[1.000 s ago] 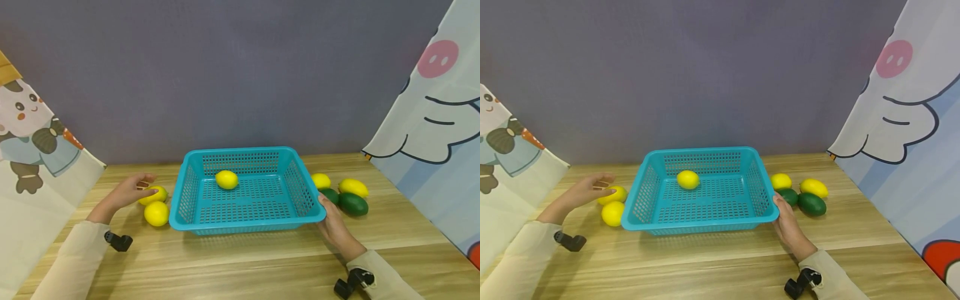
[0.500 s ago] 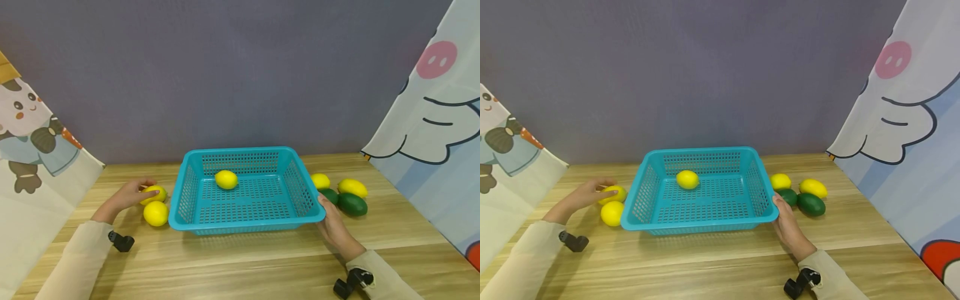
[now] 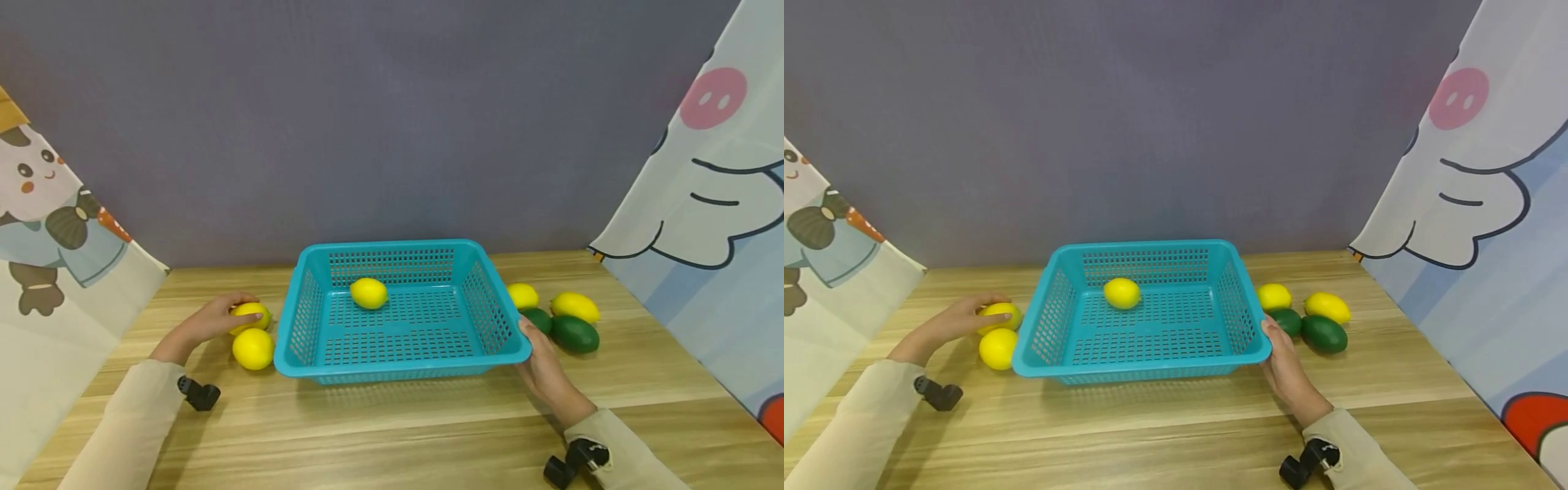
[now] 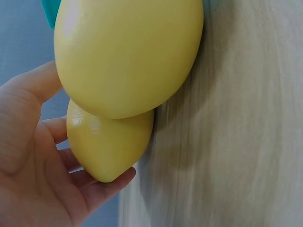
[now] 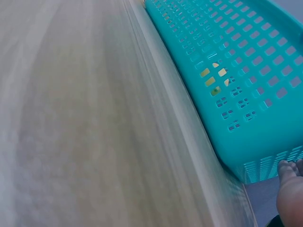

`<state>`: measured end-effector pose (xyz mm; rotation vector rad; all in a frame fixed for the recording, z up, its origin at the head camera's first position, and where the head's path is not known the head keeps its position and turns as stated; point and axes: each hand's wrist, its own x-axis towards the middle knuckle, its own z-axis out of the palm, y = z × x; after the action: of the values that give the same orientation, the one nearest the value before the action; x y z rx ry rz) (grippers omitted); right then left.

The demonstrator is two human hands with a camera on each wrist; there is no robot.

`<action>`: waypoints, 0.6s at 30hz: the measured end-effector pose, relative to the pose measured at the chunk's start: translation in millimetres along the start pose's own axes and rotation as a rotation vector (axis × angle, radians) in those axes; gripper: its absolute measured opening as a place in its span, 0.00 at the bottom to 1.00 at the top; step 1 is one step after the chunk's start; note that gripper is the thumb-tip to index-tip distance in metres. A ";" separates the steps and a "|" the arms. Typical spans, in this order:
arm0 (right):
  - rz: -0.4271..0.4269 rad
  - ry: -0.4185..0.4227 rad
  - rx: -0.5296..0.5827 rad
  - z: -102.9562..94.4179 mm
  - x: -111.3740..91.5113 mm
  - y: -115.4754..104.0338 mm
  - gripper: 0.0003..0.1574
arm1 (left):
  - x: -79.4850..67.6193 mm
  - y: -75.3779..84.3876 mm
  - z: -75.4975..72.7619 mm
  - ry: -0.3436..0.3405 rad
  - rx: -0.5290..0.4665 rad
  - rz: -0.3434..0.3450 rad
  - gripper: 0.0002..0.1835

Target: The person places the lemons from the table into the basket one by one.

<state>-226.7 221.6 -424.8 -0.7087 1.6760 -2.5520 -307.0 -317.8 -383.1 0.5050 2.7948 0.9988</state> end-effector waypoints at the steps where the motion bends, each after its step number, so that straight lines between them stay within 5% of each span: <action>1: 0.005 0.005 -0.004 0.5 0.0 -0.6 0.23 | 0.2 -0.2 0.3 -0.005 -0.008 0.000 0.30; 18: 0.014 0.025 0.002 0.9 -0.4 -0.6 0.25 | 3.2 -5.8 4.4 -0.024 -0.071 -0.031 0.31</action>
<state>-225.8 221.2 -424.1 -0.6659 1.6785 -2.5639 -310.5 -318.3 -390.2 0.4604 2.7266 1.0741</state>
